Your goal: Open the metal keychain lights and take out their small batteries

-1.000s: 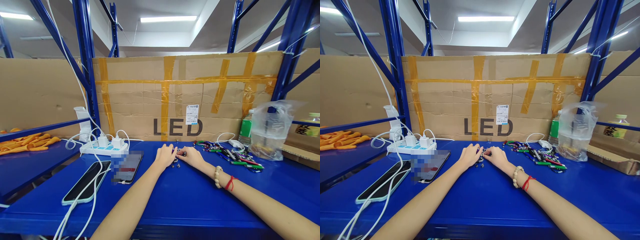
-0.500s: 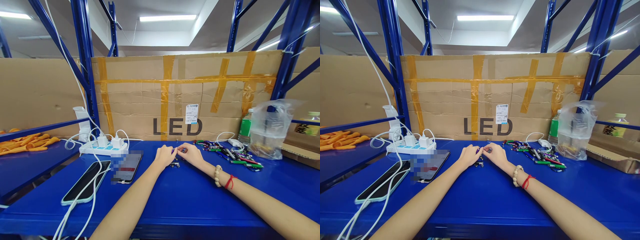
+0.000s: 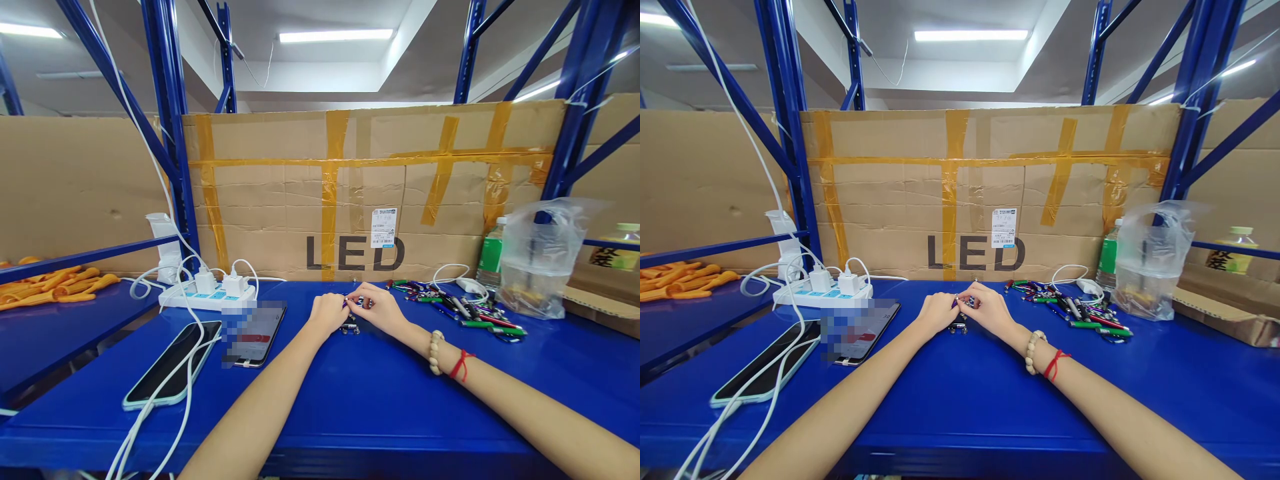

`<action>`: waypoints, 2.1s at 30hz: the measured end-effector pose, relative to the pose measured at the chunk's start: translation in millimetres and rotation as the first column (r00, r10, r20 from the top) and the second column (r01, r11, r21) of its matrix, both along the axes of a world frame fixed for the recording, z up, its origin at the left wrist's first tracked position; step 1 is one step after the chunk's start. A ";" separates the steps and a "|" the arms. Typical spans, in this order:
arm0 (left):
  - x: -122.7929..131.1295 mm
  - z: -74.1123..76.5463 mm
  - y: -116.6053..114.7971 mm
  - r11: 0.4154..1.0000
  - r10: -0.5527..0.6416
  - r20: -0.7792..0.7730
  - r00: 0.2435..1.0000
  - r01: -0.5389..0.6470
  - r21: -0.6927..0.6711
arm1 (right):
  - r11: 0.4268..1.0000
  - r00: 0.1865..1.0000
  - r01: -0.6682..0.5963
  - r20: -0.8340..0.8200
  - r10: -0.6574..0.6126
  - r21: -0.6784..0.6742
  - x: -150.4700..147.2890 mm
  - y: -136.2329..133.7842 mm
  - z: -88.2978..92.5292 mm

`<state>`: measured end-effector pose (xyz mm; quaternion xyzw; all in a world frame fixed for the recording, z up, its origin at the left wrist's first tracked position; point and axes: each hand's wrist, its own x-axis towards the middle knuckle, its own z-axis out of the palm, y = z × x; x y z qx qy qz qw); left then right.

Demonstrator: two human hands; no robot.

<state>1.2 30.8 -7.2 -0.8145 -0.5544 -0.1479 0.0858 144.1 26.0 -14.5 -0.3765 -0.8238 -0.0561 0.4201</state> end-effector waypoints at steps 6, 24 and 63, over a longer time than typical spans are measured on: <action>0.0 -0.3 0.1 1.000 0.002 -0.006 1.000 -0.002 0.002 | 1.000 1.000 -0.007 0.021 0.007 -0.020 1.0 2.4 -0.9; -2.0 -2.1 3.8 0.999 -0.037 0.076 0.996 0.039 -0.023 | 0.995 0.995 -0.088 0.040 0.090 -0.057 1.3 5.3 -2.8; 3.4 -1.2 -2.4 1.000 0.017 0.062 0.998 -0.018 0.014 | 0.933 0.927 0.283 0.311 -0.208 -0.221 4.2 1.8 0.3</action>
